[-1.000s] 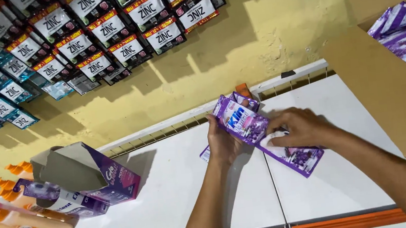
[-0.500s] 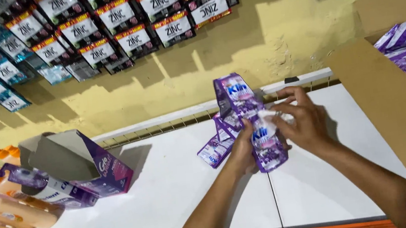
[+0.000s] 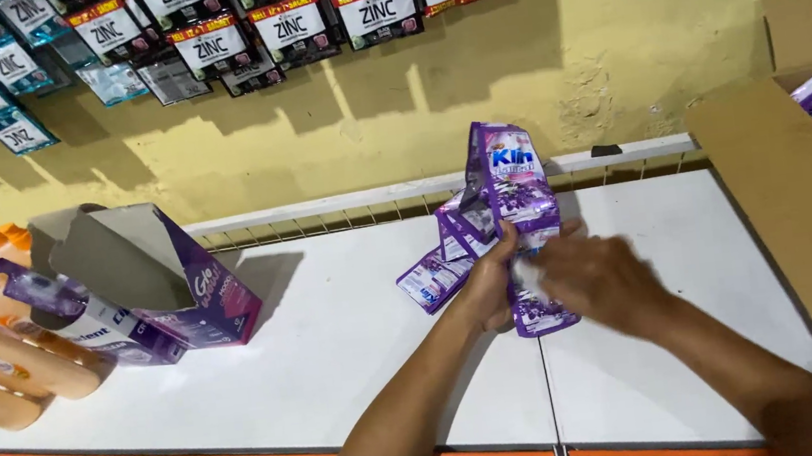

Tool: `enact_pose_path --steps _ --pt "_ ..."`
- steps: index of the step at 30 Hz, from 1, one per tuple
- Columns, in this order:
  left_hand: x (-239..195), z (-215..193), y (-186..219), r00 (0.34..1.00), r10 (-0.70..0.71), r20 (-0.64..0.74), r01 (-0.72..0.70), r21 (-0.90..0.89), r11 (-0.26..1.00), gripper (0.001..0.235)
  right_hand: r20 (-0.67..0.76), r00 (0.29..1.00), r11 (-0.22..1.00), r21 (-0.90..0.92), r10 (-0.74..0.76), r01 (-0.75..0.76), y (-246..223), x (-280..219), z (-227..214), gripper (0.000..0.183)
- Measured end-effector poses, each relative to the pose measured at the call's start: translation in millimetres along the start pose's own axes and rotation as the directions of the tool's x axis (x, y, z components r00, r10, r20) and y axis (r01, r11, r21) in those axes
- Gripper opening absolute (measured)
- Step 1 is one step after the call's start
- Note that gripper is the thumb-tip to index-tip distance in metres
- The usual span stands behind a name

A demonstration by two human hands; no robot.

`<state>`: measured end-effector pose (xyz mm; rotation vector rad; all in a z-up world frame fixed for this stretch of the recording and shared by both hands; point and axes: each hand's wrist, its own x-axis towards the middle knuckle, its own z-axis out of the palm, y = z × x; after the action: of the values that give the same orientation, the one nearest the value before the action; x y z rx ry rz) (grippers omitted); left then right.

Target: Tearing, folding, and organizing small detergent packets on a counter

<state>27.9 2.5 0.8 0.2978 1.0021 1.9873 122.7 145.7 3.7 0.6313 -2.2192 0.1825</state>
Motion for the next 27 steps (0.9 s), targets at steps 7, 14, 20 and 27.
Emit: enact_pose_path --steps 7,14,20,27 --pt "-27 17 0 0.993 0.07 0.092 -0.07 -0.001 0.998 0.072 -0.169 0.97 0.984 0.041 0.175 -0.171 19 -6 12 0.007" --pt "-18 7 4 0.99 -0.009 0.143 0.001 0.054 0.999 0.075 -0.003 0.994 0.979 0.174 0.11 -0.108 -10 16 -8 0.005" --pt "-12 -1 -1 0.969 0.032 0.246 -0.042 0.037 0.998 0.083 0.052 0.982 0.962 0.194 0.183 -0.189 -16 25 -32 0.008" --pt "-13 -5 9 0.987 0.025 0.157 -0.017 -0.056 0.998 0.083 0.312 0.931 0.912 0.294 0.191 -0.286 -29 39 -58 0.009"
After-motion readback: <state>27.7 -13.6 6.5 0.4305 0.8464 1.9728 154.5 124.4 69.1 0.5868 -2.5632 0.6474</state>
